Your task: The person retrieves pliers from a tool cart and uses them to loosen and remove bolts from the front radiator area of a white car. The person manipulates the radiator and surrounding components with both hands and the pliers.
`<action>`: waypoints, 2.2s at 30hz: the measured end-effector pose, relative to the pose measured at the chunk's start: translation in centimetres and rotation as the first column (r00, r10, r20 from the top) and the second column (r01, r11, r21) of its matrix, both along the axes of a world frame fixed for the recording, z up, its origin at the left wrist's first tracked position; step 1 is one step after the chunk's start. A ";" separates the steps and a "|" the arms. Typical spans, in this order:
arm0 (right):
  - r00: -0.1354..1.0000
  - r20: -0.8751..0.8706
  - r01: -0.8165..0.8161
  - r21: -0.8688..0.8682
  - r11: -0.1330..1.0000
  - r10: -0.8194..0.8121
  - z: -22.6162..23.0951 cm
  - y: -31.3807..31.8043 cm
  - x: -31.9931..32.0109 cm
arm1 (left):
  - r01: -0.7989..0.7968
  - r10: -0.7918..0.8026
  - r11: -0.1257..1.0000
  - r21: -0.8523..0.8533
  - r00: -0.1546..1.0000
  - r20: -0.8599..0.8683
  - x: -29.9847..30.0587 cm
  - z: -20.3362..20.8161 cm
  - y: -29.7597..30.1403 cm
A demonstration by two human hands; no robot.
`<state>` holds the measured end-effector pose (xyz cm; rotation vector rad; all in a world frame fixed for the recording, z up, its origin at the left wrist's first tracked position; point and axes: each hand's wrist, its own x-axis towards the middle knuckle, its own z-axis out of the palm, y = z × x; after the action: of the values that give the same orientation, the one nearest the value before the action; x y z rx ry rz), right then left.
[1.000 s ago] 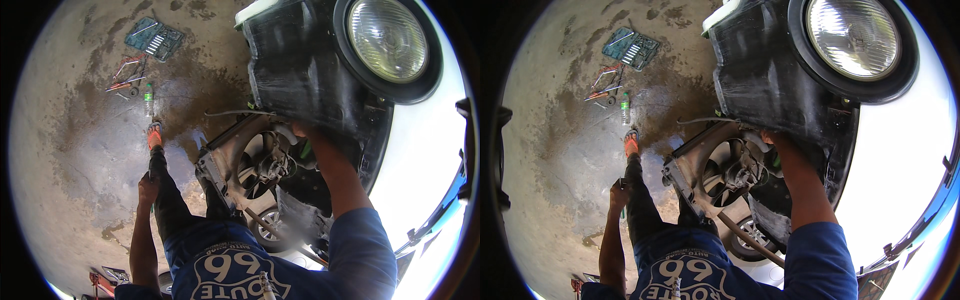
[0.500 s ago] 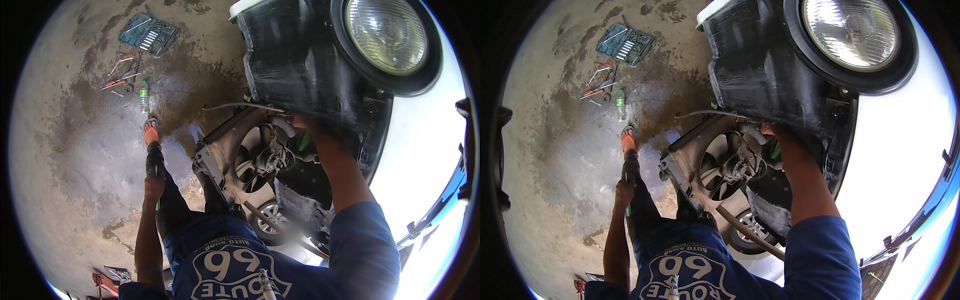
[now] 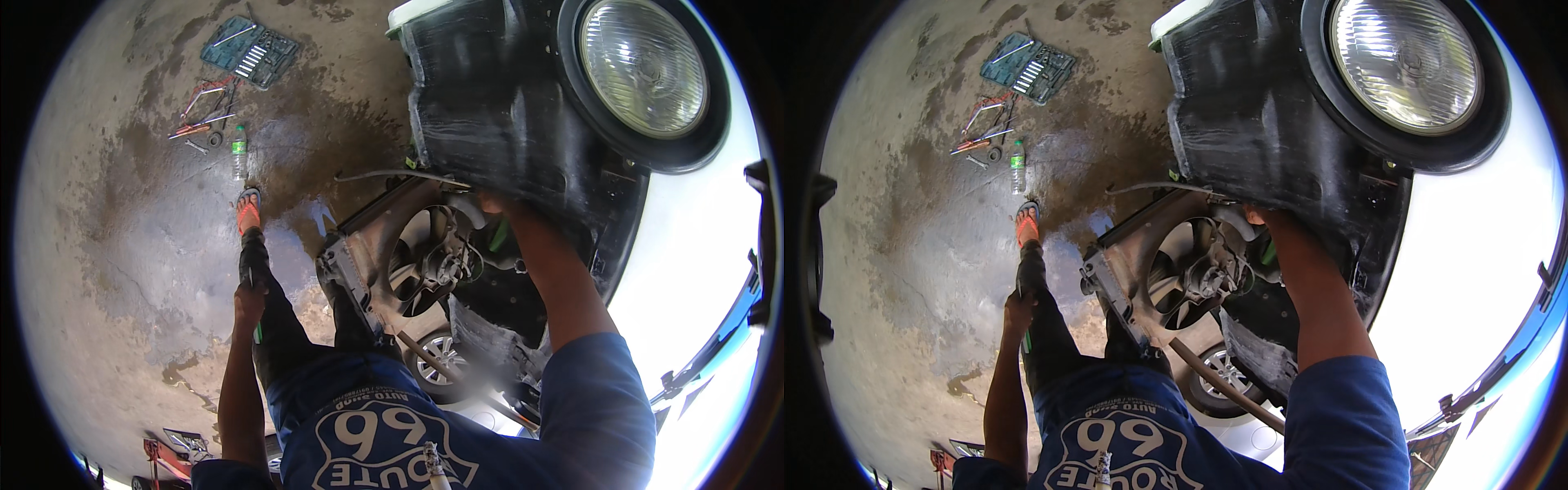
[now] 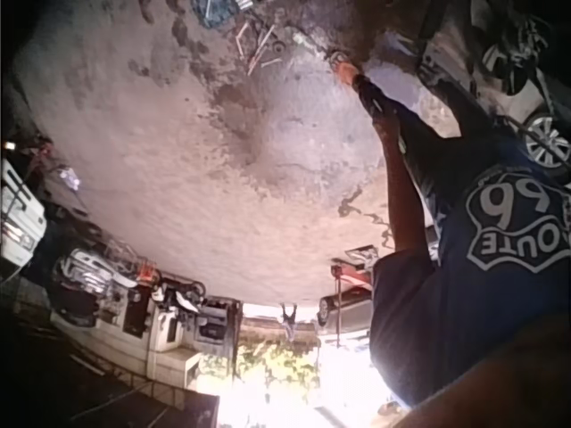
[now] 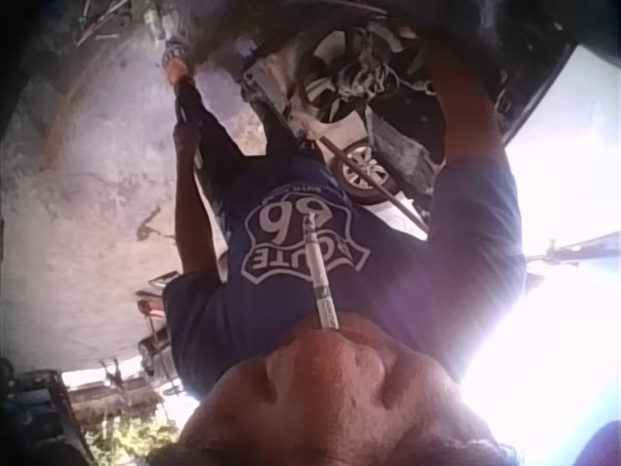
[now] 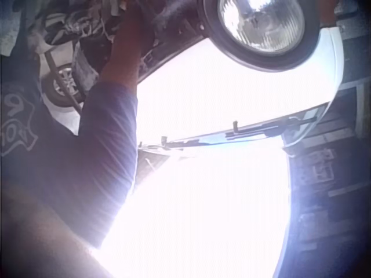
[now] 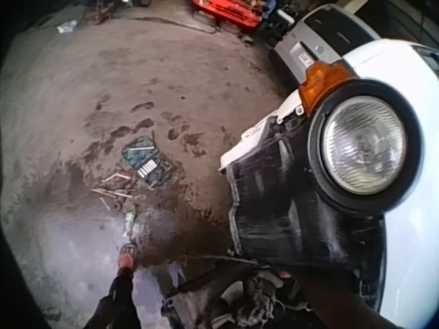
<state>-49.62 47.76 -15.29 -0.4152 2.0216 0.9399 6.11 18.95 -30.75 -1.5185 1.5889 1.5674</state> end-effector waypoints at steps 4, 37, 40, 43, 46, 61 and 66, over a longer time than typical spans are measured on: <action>1.000 0.003 -0.008 -0.002 1.000 0.008 -0.2 -0.2 0.2 | -0.033 0.030 0.998 0.054 0.999 0.046 -0.1 0.4 -0.3; 0.999 0.006 -0.034 -0.021 0.999 0.034 -1.0 -0.2 0.6 | 0.024 -0.031 0.998 0.066 0.993 0.115 -0.7 0.5 0.2; 1.000 -0.002 -0.031 -0.022 0.999 0.031 -0.9 0.0 0.8 | 0.095 -0.094 0.995 -0.024 0.995 0.043 0.0 -0.4 0.5; 1.000 -0.002 -0.028 -0.018 0.999 0.028 -0.9 0.1 0.7 | 0.259 -0.266 0.958 -0.122 0.963 -0.042 1.1 -1.2 0.2; 1.000 0.001 -0.028 -0.020 0.999 0.028 -1.0 0.1 0.6 | 0.222 -0.221 0.973 -0.058 0.975 0.015 0.6 -0.4 -0.1; 0.999 0.021 -0.031 -0.004 0.999 0.032 -1.1 0.6 1.5 | -0.139 0.337 0.901 0.410 0.821 -0.461 -13.2 7.6 5.0; 0.998 0.040 -0.042 0.009 0.999 0.042 -0.9 0.5 2.0 | 0.046 0.051 0.984 0.172 0.851 -0.522 -14.8 8.3 5.0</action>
<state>-47.63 48.23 -16.22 -0.4688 1.9780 0.9596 -8.72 23.92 -22.48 -1.0406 1.6495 2.1969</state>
